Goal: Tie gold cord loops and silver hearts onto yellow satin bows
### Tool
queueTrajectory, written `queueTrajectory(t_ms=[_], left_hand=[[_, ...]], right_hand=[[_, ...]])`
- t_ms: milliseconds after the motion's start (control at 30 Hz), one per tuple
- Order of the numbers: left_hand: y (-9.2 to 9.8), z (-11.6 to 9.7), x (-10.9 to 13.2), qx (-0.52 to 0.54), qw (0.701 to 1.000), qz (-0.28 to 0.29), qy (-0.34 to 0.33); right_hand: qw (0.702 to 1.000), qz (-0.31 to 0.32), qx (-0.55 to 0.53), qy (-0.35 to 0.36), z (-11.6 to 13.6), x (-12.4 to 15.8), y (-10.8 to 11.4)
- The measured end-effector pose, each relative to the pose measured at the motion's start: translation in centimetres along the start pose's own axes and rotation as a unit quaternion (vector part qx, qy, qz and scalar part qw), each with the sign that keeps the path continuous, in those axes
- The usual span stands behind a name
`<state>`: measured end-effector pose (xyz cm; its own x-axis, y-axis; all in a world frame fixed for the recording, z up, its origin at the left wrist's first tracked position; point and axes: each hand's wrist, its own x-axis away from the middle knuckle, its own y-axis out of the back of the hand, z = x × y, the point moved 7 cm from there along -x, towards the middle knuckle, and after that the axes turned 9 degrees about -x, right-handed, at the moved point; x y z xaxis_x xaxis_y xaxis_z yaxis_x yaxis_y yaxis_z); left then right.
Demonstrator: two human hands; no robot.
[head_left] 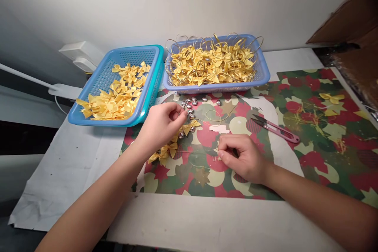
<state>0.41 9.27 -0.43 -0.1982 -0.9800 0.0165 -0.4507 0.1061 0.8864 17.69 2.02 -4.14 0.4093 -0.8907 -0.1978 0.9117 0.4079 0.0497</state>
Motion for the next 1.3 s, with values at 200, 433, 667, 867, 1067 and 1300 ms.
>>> queueTrajectory(t_ms=[200,433,667,867,1067,1300], left_hand=[[0.6,-1.7,2.9,0.248,0.964,-0.036,-0.095],[-6.4,-2.3,3.9,0.451,0.861,0.215,0.095],[-8.1,-1.8,4.0,0.473,0.83,0.26,0.142],[-8.0,-2.1,3.9,0.478,0.829,0.257,0.132],[-8.0,-2.4,3.9,0.42,0.854,0.282,0.117],[-7.9,-2.6,3.8,0.409,0.861,0.285,0.105]], right_hand=[[1.0,-0.022,-0.009,-0.001,-0.1,0.1,0.2],[0.999,-0.04,-0.012,0.001,0.0,0.0,0.5],[0.998,-0.063,-0.011,-0.014,0.0,-0.2,0.8],[0.997,-0.07,-0.011,-0.017,0.1,-0.3,0.8],[0.997,-0.072,-0.017,-0.022,0.0,-0.4,0.8],[0.997,-0.073,-0.008,-0.035,-0.1,-0.3,0.8]])
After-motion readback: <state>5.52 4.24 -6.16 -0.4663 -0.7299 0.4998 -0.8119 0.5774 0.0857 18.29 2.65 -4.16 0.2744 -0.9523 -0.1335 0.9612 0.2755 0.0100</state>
